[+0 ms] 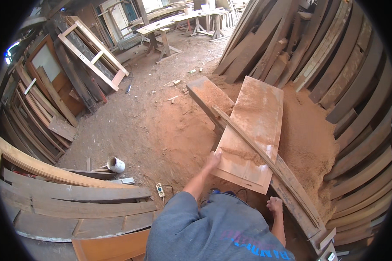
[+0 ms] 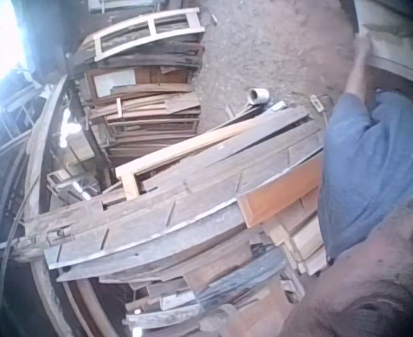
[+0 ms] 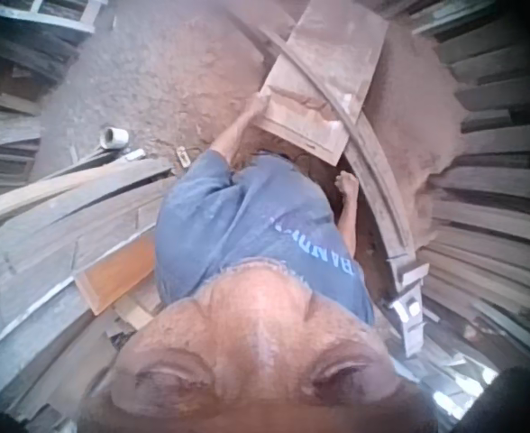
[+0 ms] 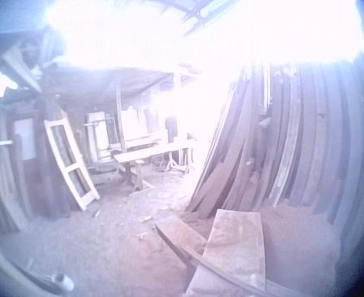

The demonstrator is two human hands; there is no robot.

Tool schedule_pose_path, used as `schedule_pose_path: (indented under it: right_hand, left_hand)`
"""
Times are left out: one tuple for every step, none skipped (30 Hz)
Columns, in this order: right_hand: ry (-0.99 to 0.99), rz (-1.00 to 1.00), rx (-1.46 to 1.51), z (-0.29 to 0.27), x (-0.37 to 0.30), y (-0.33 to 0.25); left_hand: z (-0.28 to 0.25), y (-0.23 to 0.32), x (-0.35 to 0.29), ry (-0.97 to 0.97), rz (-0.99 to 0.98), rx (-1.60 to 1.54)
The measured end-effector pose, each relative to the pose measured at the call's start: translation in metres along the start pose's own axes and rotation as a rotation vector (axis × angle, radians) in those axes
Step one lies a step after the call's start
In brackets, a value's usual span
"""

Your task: The person positions a wooden board on a workbench, picks up an electric sander, and sands the board.

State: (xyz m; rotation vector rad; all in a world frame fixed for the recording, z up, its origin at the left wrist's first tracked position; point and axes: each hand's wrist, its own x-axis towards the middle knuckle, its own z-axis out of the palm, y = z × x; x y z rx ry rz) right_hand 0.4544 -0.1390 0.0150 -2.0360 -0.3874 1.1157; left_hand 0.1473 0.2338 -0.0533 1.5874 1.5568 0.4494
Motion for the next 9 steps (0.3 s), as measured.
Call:
schedule_pose_path:
  right_hand:
    - [-0.034,-0.089,-0.03,-0.001,0.003,-0.011]
    - [-0.111,-0.188,-0.162,0.004,0.019,-0.03]
    - [-0.132,-0.247,-0.26,0.0,0.026,-0.039]
    - [0.044,-0.419,-0.414,-0.005,0.028,-0.043]
    - [0.253,-0.556,-0.558,-0.01,0.027,-0.042]
    - [0.303,-0.47,-0.532,-0.01,0.008,-0.069]
    - [0.353,-0.389,-0.503,-0.014,-0.013,-0.095]
    - [0.413,-0.383,-0.536,-0.025,-0.009,-0.094]
    - [0.429,-0.422,-0.586,-0.029,0.012,-0.092]
  left_hand:
    - [0.003,-0.014,0.014,0.001,-0.002,-0.009]
    - [-0.001,-0.048,0.021,0.162,0.018,-0.054]
    - [0.004,-0.045,0.014,0.255,0.07,-0.081]
    - [0.003,-0.045,0.009,0.166,0.032,-0.125]
    - [-0.003,-0.015,0.002,0.04,0.017,-0.149]
    - [-0.006,-0.003,-0.005,-0.005,0.038,-0.13]
    - [-0.009,0.009,-0.009,0.002,0.046,-0.037]
    - [-0.007,0.025,-0.01,0.011,0.066,0.055]
    - [-0.006,0.001,-0.003,0.109,0.067,-0.055]
